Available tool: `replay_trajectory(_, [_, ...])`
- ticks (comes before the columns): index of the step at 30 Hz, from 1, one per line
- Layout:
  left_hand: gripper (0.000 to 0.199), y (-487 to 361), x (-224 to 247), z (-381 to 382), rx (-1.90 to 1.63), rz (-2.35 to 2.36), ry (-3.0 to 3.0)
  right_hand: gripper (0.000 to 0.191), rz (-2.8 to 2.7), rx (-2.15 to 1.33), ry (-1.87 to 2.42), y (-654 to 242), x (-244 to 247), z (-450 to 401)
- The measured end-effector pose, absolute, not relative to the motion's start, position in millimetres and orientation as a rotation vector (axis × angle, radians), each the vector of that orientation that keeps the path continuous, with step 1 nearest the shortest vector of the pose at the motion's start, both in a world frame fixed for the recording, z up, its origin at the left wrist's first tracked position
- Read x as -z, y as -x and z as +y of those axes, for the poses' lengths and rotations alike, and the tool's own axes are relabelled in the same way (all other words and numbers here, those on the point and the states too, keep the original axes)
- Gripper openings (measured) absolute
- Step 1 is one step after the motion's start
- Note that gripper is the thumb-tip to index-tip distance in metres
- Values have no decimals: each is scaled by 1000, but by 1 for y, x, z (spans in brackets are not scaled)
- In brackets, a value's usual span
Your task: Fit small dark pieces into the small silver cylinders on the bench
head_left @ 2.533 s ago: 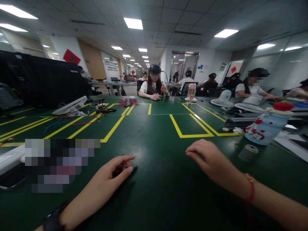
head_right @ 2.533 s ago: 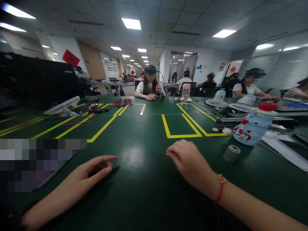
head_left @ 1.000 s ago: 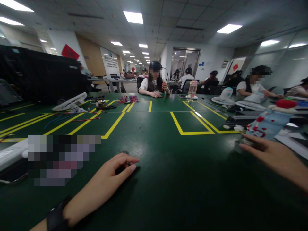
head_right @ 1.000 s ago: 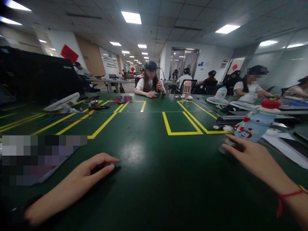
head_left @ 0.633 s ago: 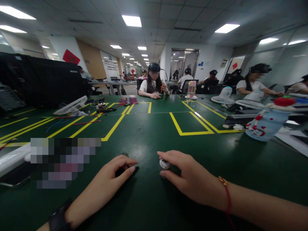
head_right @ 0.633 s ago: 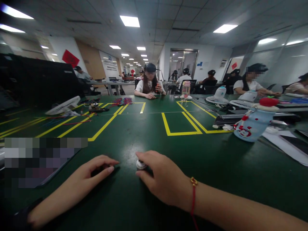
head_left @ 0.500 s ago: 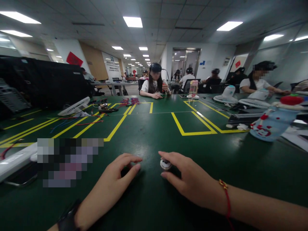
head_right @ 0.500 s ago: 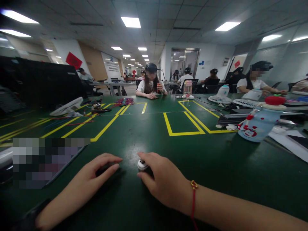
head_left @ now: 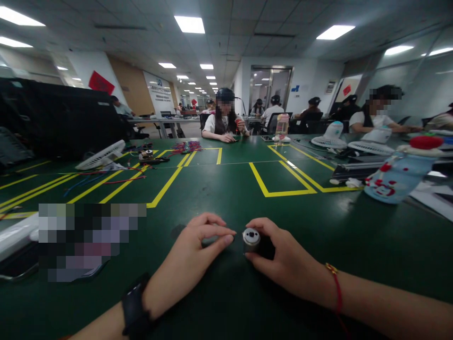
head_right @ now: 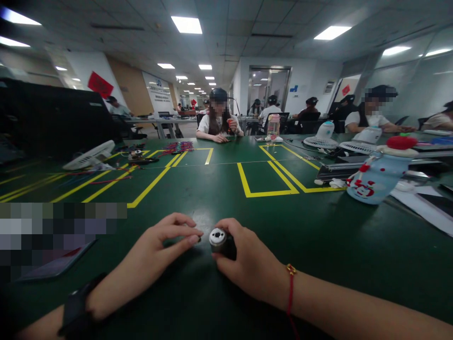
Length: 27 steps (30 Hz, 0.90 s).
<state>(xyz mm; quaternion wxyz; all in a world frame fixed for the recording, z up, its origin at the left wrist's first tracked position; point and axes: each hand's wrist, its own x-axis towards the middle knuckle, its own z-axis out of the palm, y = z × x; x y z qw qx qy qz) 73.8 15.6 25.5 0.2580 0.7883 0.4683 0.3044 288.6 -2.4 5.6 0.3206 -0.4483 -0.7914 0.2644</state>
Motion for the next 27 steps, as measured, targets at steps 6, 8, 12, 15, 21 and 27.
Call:
replay_trajectory(6, [18,-74,-6,16,-598,1321,-2255,57,-2042,-667,1177,-289,-2,-2])
replay_trajectory(8, [24,-64,-7,15,-611,1335,-2219,57,-2025,-632,1213,-301,-3,1])
replay_trajectory(12, [33,-22,-11,14,-627,1415,-2090,49,-1880,-414,1474,-370,-6,7])
replay_trajectory(15, [33,6,-8,16,-629,1468,-1993,56,-1726,-177,1795,-450,0,8])
replay_trajectory(21, [29,3,-10,19,-663,1475,-1966,62,-1703,308,1979,-529,10,2])
replay_trajectory(27, [28,-6,-4,24,-681,1503,-1991,41,-2294,269,1336,-379,-12,-3])
